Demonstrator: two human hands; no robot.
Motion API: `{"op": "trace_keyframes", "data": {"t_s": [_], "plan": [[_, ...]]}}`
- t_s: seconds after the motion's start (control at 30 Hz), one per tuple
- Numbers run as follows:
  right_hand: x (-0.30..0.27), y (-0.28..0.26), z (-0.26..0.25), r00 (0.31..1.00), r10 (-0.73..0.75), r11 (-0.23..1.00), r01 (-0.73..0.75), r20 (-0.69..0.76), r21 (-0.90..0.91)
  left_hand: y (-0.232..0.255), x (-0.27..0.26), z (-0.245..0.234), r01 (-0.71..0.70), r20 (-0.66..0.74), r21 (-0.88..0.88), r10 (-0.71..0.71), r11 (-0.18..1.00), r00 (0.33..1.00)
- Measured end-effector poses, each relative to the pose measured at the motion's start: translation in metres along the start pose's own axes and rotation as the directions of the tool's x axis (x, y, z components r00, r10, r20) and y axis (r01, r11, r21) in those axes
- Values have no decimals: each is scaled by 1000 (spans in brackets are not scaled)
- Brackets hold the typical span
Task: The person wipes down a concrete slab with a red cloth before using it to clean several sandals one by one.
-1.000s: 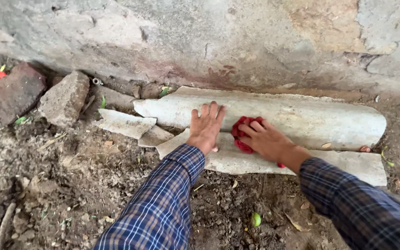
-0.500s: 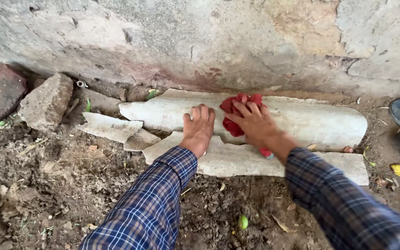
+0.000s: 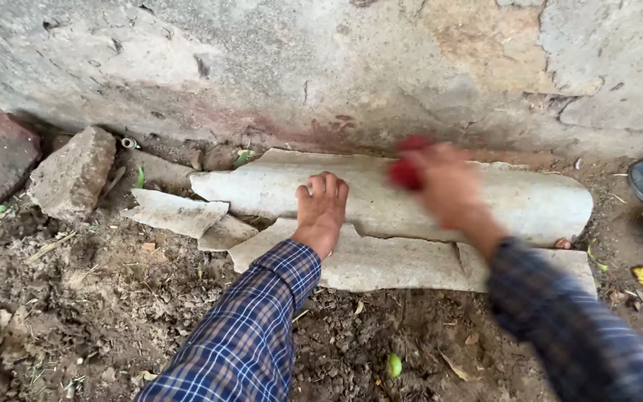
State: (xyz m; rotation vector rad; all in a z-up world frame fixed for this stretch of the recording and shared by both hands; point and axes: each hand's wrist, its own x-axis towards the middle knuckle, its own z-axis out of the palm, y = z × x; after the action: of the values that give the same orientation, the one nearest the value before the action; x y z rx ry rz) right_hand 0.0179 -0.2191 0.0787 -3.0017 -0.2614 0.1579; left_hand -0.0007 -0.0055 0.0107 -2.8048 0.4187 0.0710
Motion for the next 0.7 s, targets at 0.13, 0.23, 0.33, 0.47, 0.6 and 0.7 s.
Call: {"op": "trace_keyframes", "data": {"t_s": [0.13,0.23,0.33,0.47,0.6,0.7], "plan": [[30,-34,28,981,-130,991,135,144,-24,18,35,34,5,-23,56,-4,998,1000],[44,-6,44,957,-224,972,234,184,-36,29,35,23,93,-9,175,-93,980,996],[47,65,43,986,22,998,-13,164,-55,20,28,-10,15,89,141,-28,990,996],[40,181,53,916,353,935,-345,187,-79,6,34,-8,-3,160,-53,12,999,987],[42,205,65,836,536,841,-516,120,-163,0,29,-19,7,183,-122,16,993,983],[27,112,60,846,517,855,-502,131,-132,3,38,-15,-2,231,-33,10,999,973]]}}
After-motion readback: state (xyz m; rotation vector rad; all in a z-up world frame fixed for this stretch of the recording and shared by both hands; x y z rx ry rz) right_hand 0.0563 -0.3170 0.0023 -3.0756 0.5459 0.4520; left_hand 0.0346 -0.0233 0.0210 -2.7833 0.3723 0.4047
